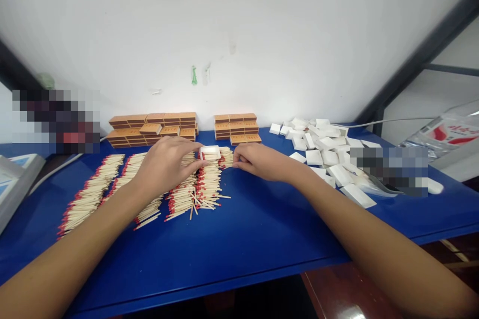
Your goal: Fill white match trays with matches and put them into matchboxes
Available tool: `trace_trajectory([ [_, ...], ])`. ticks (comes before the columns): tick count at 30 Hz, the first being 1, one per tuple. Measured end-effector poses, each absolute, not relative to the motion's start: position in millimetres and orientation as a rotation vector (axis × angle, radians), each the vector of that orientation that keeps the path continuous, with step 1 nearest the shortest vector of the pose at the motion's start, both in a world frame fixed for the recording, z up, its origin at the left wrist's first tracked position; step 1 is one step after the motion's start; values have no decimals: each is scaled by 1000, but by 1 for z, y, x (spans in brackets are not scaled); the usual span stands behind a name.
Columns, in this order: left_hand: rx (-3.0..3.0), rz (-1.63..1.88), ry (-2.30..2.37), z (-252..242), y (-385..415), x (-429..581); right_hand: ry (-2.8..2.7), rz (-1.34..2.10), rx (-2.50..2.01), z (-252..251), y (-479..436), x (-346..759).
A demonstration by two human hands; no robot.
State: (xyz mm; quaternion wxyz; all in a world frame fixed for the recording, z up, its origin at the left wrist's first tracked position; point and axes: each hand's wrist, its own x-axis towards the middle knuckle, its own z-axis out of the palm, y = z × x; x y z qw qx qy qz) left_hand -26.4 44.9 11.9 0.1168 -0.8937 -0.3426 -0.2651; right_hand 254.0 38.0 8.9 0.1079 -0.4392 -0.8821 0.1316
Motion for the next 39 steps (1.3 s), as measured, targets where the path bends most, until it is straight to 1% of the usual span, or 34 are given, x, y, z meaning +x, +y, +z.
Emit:
trace_trajectory([
  [8,-2638,-808,-954,8,42,-23,-2346,368,-1096,16,31,246],
  [15,-2686,-886,-895,5,34,-14,-2362,112,-1096,4,27,234],
  [20,-2685,-863,-892,5,34,-14,-2382,-29,-1135,-2,24,230],
  [28,-2673,-852,-1027,11,42,-22,-2295,42,-1136,10,27,238],
  [31,-2659,-819,-1063,13,43,-25,-2400,112,-1177,8,32,243],
  [35,-2642,-788,-1033,13,43,-26,-2557,297,-1188,0,38,245],
  [39,-2633,-774,-1027,13,41,-25,-2572,344,-1128,-6,40,244],
])
